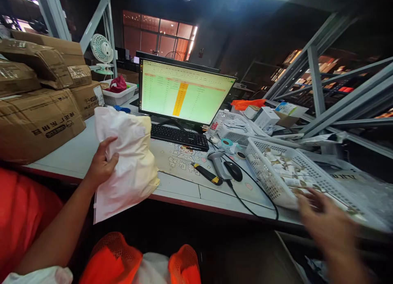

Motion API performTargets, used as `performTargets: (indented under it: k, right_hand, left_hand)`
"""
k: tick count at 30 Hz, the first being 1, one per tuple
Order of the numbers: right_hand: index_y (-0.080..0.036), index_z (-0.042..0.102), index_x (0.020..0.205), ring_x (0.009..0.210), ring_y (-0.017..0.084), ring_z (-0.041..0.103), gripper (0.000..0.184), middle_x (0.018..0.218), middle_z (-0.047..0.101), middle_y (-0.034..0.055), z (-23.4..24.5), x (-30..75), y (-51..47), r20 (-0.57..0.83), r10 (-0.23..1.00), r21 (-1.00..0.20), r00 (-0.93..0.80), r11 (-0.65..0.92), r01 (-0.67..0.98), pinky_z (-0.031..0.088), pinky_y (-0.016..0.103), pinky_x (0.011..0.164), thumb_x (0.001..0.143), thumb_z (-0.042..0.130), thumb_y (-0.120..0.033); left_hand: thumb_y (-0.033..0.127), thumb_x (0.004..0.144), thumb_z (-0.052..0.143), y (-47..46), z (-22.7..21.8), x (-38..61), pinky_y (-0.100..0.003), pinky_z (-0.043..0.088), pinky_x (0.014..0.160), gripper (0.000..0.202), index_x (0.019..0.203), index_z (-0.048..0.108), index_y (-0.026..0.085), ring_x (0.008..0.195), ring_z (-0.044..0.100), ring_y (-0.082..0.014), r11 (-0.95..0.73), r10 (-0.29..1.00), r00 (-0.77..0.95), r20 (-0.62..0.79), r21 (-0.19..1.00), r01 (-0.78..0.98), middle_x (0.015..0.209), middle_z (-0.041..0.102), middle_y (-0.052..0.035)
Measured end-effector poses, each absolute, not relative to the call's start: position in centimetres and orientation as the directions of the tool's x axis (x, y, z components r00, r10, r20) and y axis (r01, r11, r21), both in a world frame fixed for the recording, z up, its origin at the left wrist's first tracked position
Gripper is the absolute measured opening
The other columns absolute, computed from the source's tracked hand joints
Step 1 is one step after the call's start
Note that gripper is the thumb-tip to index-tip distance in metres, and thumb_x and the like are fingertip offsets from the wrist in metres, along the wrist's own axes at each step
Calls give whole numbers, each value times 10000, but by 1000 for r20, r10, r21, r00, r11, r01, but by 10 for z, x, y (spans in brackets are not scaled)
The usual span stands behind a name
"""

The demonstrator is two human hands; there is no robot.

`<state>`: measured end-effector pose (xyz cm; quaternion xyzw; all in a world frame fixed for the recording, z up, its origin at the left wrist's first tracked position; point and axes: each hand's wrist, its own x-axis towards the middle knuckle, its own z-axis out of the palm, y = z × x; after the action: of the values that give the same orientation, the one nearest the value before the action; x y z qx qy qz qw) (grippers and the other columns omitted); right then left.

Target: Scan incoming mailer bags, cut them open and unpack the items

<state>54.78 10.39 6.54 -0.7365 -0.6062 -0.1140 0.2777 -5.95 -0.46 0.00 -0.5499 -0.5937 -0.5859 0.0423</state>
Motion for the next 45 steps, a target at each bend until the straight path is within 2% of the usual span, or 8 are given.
performTargets:
  k: [5, 10, 21, 25, 29, 36, 40, 45]
  right_hand:
    - [-108, 547, 1407, 1174, 324, 649, 558, 1329, 650, 208, 16, 449, 185, 134, 990, -293, -50, 88, 952, 484, 429, 1026, 920, 522, -380]
    - [-71, 462, 1459, 1308, 404, 547, 659, 1396, 566, 271, -16, 391, 222, -54, 995, -100, 80, -85, 991, 442, 501, 1038, 937, 536, -467]
    - [-76, 631, 1246, 1135, 370, 655, 458, 1181, 682, 254, 16, 364, 242, -5, 984, -223, 176, -172, 960, 501, 412, 889, 873, 583, -337]
    - [-147, 683, 1083, 877, 303, 690, 395, 921, 728, 126, 69, 367, 200, 140, 978, -428, -157, 203, 881, 527, 377, 737, 876, 584, -469]
    - [-201, 732, 940, 792, 243, 664, 313, 872, 733, 55, 120, 362, 137, 238, 758, -544, -607, 622, 563, 533, 337, 717, 824, 682, -487]
    - [-213, 727, 952, 727, 182, 650, 165, 824, 735, 2, 133, 337, 101, 156, 616, -523, -772, 715, 465, 502, 262, 673, 856, 659, -329]
    - [-200, 718, 947, 713, 185, 639, 191, 815, 733, 16, 125, 334, 109, 192, 643, -497, -742, 715, 491, 481, 271, 658, 869, 659, -364]
    - [-201, 720, 923, 723, 197, 638, 236, 800, 722, 18, 120, 334, 120, 196, 684, -502, -703, 686, 527, 466, 282, 650, 881, 656, -425]
  left_hand:
    - [271, 895, 652, -15, 13, -24, -354, 487, 1093, 432, 1321, 584, 257, 1195, 614, -226, -457, 558, -263, 787, 556, 694, 1262, 628, -49]
    - [274, 931, 618, -22, 12, -25, -325, 564, 928, 399, 1330, 598, 248, 1076, 647, -220, -424, 609, -228, 760, 554, 716, 1175, 653, -64]
    - [343, 922, 646, -17, 13, -17, -359, 600, 868, 405, 1317, 619, 257, 1017, 676, -250, -403, 622, -201, 756, 530, 746, 973, 665, -61]
    - [334, 934, 629, -14, 13, -18, -339, 604, 824, 400, 1328, 606, 267, 1008, 678, -242, -406, 630, -164, 759, 502, 763, 1008, 675, -65]
    - [290, 943, 619, -10, 11, -20, -338, 595, 858, 404, 1345, 584, 276, 1045, 667, -236, -420, 629, -132, 766, 478, 772, 1104, 665, -75]
    - [290, 935, 636, 1, 7, -17, -454, 391, 1189, 717, 1552, 272, 291, 1405, 472, -278, -453, 627, -201, 752, 562, 692, 1478, 448, -130]
    - [397, 919, 655, 12, 10, -35, -440, 360, 1208, 934, 1624, 64, 234, 1492, 366, -297, -354, 745, -313, 589, 747, 563, 1626, 291, -174]
    - [454, 864, 642, 33, -15, -102, -424, 489, 1065, 676, 1482, 479, 235, 1228, 617, -304, 25, 890, -403, 213, 861, 509, 1373, 630, -123]
